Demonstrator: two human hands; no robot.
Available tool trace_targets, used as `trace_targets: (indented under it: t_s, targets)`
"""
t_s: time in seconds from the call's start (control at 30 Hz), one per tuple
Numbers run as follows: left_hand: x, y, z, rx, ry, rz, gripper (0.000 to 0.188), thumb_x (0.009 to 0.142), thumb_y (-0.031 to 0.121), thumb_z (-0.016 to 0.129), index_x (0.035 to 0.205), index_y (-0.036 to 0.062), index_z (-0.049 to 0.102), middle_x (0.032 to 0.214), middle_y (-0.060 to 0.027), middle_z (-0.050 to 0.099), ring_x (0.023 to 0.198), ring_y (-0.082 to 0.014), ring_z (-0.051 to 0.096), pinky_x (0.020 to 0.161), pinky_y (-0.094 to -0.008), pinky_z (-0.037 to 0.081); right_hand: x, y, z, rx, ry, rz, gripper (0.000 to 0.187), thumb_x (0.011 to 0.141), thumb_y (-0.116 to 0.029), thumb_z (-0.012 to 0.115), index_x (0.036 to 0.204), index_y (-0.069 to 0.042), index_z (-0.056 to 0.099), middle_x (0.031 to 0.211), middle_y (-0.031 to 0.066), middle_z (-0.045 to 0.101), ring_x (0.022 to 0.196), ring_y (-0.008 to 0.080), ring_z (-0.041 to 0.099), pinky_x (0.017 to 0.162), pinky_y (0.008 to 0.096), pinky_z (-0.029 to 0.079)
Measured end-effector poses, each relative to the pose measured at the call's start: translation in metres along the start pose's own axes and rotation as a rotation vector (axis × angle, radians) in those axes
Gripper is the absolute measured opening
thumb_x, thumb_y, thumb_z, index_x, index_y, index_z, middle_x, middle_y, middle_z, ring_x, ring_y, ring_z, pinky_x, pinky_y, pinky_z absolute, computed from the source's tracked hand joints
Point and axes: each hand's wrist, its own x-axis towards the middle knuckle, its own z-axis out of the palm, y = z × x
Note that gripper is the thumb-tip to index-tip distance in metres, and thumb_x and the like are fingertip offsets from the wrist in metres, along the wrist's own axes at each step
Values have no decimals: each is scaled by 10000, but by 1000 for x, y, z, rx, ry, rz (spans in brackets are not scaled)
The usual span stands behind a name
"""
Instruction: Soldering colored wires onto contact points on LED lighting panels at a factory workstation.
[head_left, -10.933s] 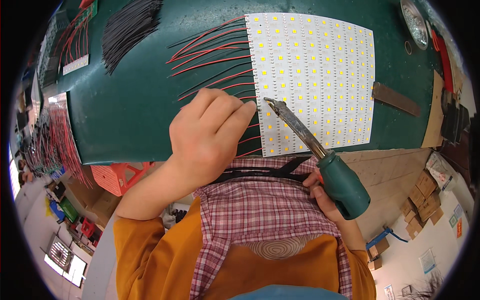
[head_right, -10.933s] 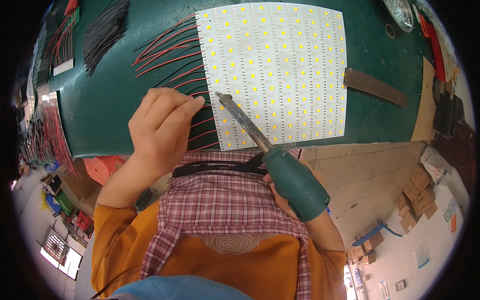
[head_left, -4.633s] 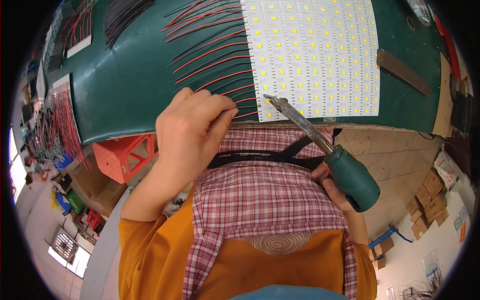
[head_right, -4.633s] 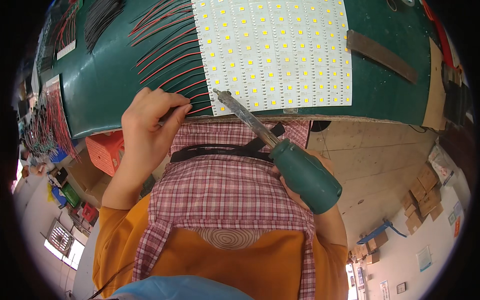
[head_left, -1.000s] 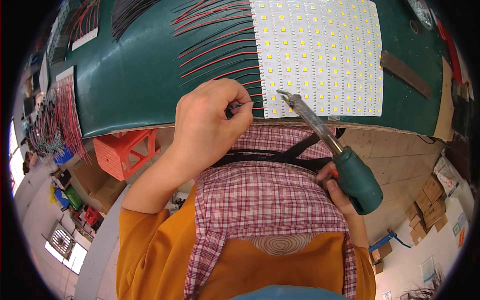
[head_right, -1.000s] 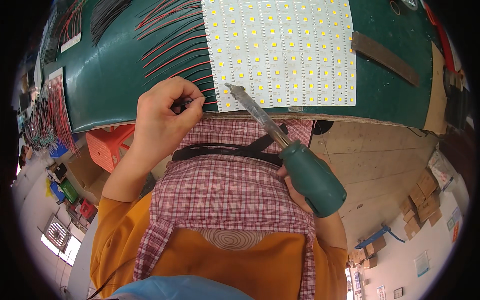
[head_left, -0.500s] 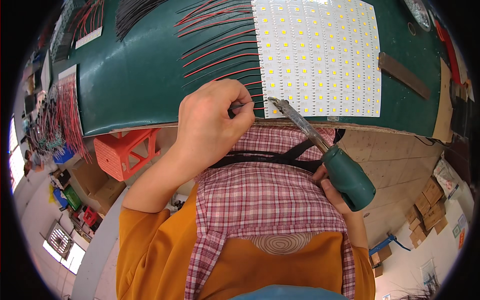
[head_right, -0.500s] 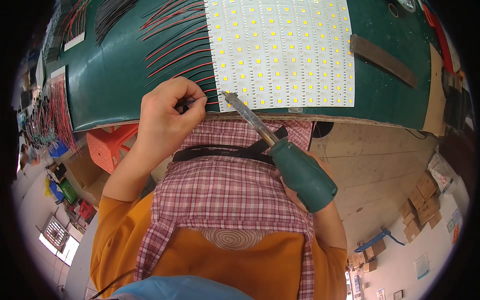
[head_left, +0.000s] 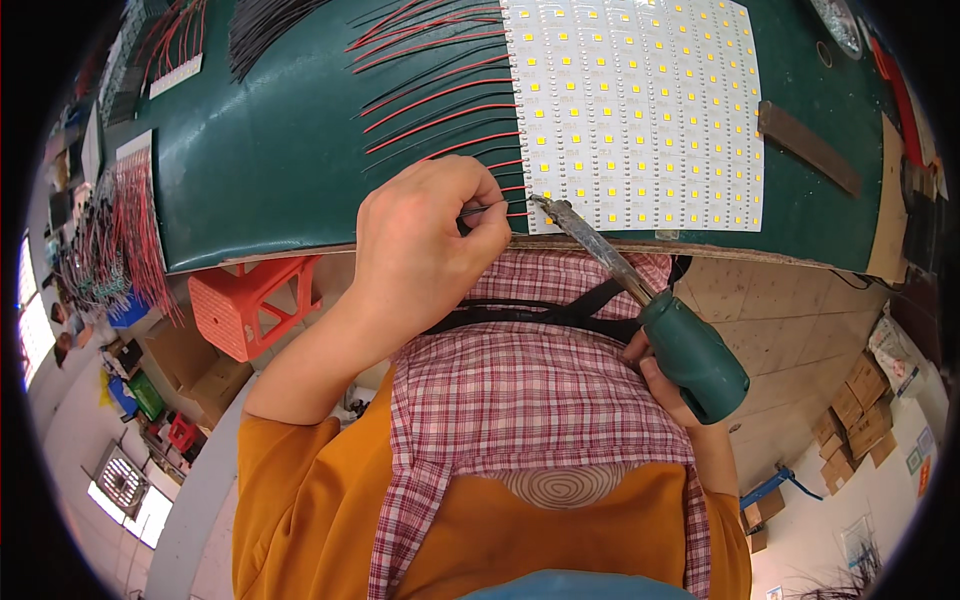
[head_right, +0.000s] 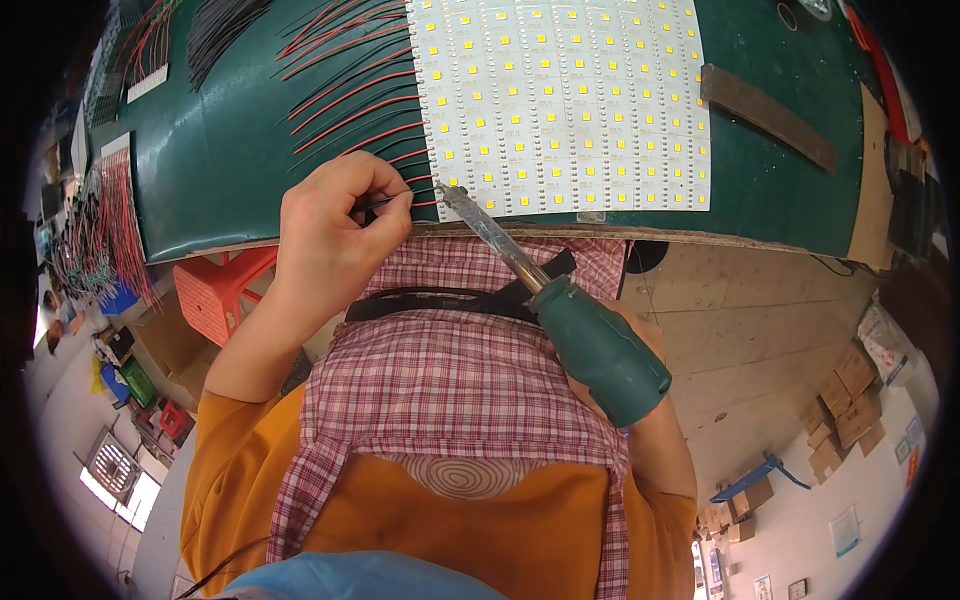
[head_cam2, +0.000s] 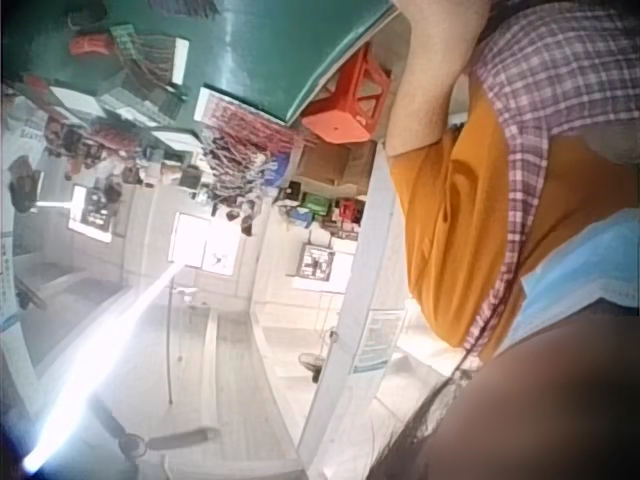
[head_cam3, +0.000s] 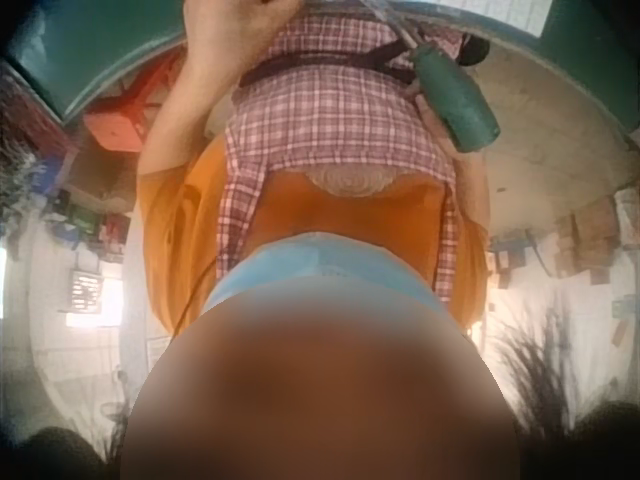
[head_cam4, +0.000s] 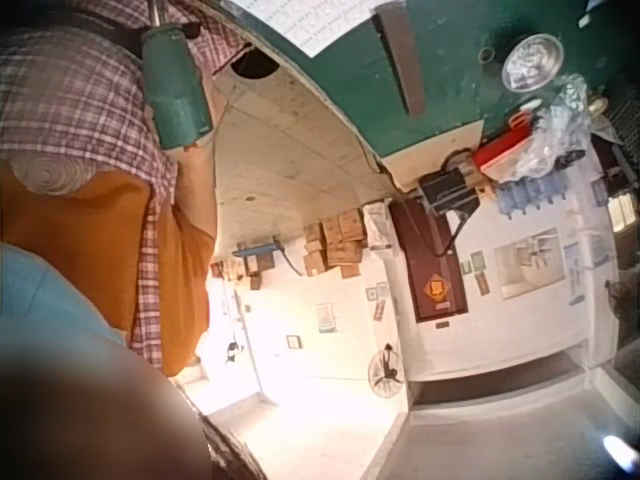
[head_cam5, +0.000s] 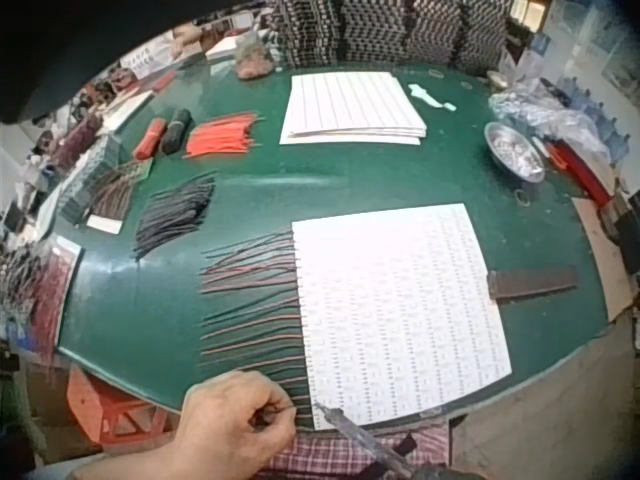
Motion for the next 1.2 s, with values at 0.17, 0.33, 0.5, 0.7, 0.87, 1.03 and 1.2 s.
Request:
trace_targets:
  t_s: [0.17,0.33,0.5,0.7,0.87,1.03,1.2]
  targets:
    - [0,1,0,6,5,2,79,695,12,654,709,54,589,673,-66,603,647,-255,594,570,-360,465,0,0,-2,-29,-9,-18,217,895,-101,638,1076,15,609,848,102,665,750,181,617,683,322,504]
    - [1,1,1,1,6,-2,77,695,12,652,711,52,588,676,-69,605,648,-255,595,572,-363,466,-9,10,10,-104,100,54,337,672,-115,756,1002,-143,689,1003,39,654,786,213,671,641,321,535]
    - [-1,0,2,4,16,8,78,695,14,654,714,51,588,677,-69,605,646,-255,595,572,-364,467,-1,3,-1,-43,12,24,256,782,-106,699,1031,-66,654,926,69,659,762,201,642,661,320,518]
    - [-1,0,1,-7,1,-6,78,699,16,651,715,51,584,683,-70,609,650,-258,596,574,-367,467,-3,4,2,-22,12,2,191,885,-91,636,1045,12,619,843,100,665,739,188,612,680,322,501]
    - [-2,-1,1,3,13,1,79,702,23,654,714,55,583,683,-68,609,657,-261,599,579,-370,468,-5,5,5,56,24,15,192,880,-94,637,1040,9,621,857,107,664,758,187,612,698,324,502]
    - [0,1,1,9,2,-11,78,705,25,653,714,54,582,687,-70,611,667,-266,601,582,-376,469,-6,-6,2,280,110,158,262,904,-121,611,1139,-9,584,891,95,656,764,159,598,694,307,494]
    - [2,3,1,2,0,-8,74,716,33,656,723,56,586,686,-75,607,671,-273,601,588,-377,470,-10,-7,-4,386,111,226,300,911,-144,613,1182,-23,568,907,94,650,743,124,579,674,275,484]
